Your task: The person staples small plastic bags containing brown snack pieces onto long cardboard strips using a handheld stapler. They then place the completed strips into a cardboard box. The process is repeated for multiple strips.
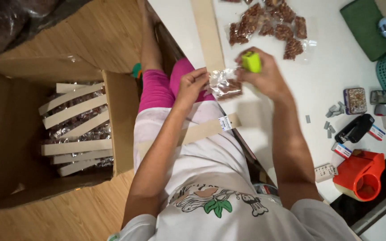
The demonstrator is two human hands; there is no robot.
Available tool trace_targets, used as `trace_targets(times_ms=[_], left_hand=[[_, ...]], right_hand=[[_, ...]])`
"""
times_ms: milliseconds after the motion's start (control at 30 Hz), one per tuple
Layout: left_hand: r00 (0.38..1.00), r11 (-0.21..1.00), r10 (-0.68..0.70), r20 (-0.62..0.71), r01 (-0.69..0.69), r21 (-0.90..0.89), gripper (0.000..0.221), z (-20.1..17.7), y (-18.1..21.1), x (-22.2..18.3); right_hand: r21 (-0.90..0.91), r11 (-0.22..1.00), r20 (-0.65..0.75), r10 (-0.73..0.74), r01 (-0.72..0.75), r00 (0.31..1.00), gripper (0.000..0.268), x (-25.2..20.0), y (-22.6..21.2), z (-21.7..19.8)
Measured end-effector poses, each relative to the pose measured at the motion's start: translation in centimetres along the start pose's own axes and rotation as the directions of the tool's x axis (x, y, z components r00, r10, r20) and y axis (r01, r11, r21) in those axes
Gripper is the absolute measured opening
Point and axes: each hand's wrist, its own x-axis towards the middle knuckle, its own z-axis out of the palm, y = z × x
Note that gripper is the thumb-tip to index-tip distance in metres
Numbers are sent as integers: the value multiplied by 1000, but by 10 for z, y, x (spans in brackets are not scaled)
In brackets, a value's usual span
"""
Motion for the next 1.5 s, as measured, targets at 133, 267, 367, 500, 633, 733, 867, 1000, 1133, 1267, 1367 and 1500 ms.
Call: trace_targets(times_ms=[133,267,367,500,633,733,867,1000,1133,1267,1367,1500], left_hand=[[999,999,15,32,-16,39,26,11,9,-3],[999,998,49,4,-49,44,33,26,39,-18],[987,964,154,-41,-141,224,24,33,40,-16],[961,909,260,-91,-212,358,18,33,26,-8],[965,905,242,-104,-187,382,19,46,48,-21],[967,901,242,-84,-192,390,18,57,52,-31],[963,877,269,0,-245,413,25,74,64,-48],[902,764,427,60,-395,510,22,81,63,-53],[906,767,418,69,-392,508,24,83,57,-53],[899,731,429,90,-404,549,19,92,58,-57],[946,831,325,-1,-285,478,20,90,44,-49],[995,997,-20,-93,27,76,26,82,39,-44]], right_hand=[[70,996,-19,56,-55,998,34,16,29,10],[136,990,-118,45,-29,992,35,13,32,14],[149,989,-153,18,5,988,39,10,27,17],[119,993,-144,28,-11,989,42,9,32,18],[130,988,-142,100,-82,985,42,5,27,17],[360,928,-408,246,-93,879,15,14,6,19],[664,748,-530,472,-1,705,48,36,-20,27],[469,881,-582,357,-56,731,52,41,-33,40],[281,957,-658,243,-67,713,42,45,-12,46],[327,945,-681,249,-17,689,41,47,4,44],[308,950,-650,253,-56,716,39,41,23,23],[58,959,-751,224,-277,621,28,40,142,-77]])
